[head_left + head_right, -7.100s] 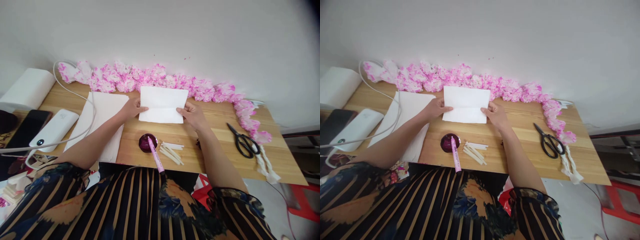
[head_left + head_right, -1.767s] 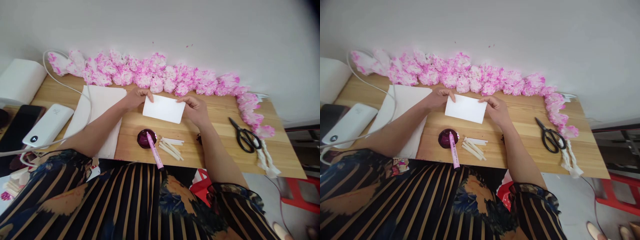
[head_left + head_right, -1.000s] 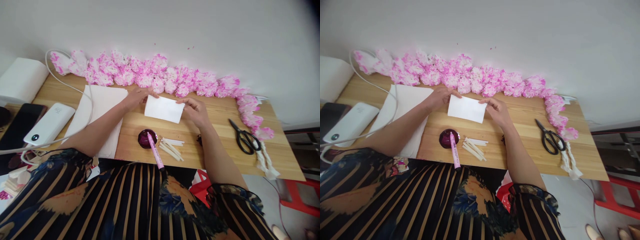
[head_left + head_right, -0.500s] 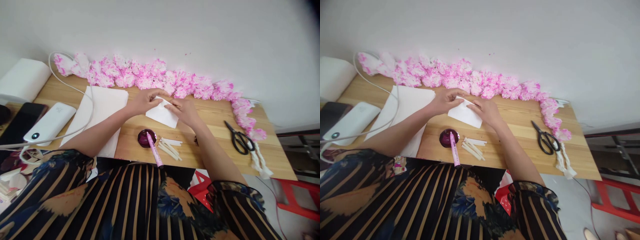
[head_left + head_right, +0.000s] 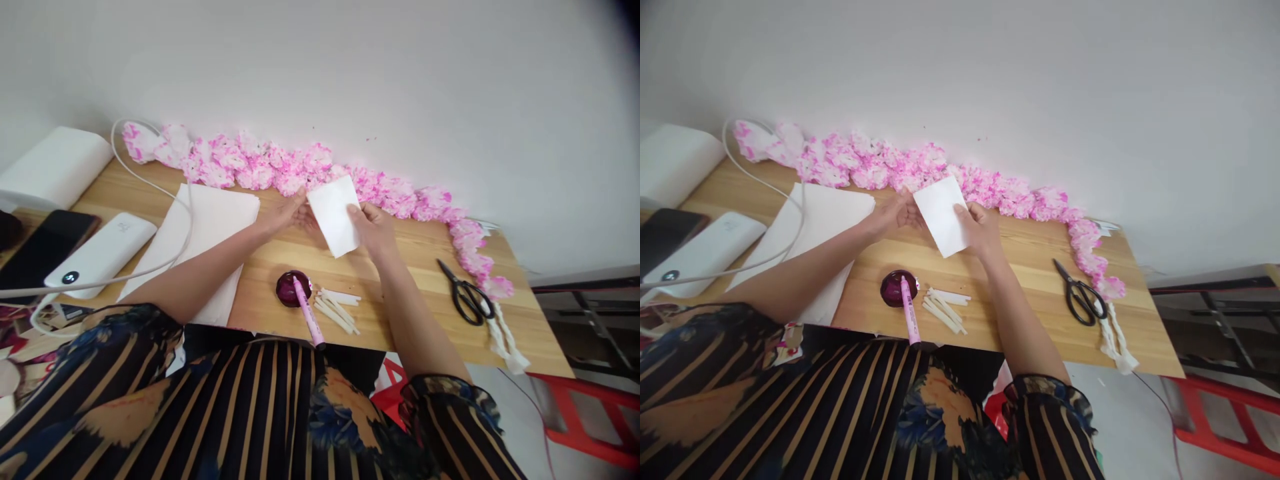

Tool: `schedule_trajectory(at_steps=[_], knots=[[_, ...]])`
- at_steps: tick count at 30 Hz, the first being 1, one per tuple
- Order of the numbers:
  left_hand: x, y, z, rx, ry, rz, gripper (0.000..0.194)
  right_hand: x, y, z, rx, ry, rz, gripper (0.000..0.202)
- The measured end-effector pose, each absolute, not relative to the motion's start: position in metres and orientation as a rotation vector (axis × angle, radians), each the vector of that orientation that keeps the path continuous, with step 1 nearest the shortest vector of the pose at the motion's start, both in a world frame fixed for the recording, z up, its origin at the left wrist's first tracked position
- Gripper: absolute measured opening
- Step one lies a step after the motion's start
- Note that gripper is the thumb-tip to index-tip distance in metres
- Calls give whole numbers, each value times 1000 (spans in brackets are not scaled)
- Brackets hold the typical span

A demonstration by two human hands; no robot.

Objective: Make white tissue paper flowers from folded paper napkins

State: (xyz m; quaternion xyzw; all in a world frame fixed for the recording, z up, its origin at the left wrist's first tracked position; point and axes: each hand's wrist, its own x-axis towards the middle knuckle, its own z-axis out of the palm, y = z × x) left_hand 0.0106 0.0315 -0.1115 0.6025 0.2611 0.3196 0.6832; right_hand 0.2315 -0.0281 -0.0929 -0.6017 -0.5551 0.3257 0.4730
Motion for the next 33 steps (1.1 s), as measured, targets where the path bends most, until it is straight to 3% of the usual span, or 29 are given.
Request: schedule_trajectory(at_steps=[4,8,12,14,21,24,33], knots=[[4,42,-114,1506,656,947,92,234,-39,-58,-1527,-1835,372,36],[3,46,-118,1774,642,1003,93,228,-41,-57,-1561,-2100,151,34],[2,45,-124,1926,835,812,41,227,-38,-80,-1555,-2175,155,34],[1,44,-126,1948,931,706,28,231,-37,-88,-1566,-2175,231,29],[1,45,-127,1932,998,674,24,256,-39,-87,-1583,-2057,454,28],[1,45,-126,1900,973,710,26,257,-39,-84,-1629,-2055,463,14],[-1,45,-123,1984,958,683,33,257,-40,-83,-1635,-2108,439,15]])
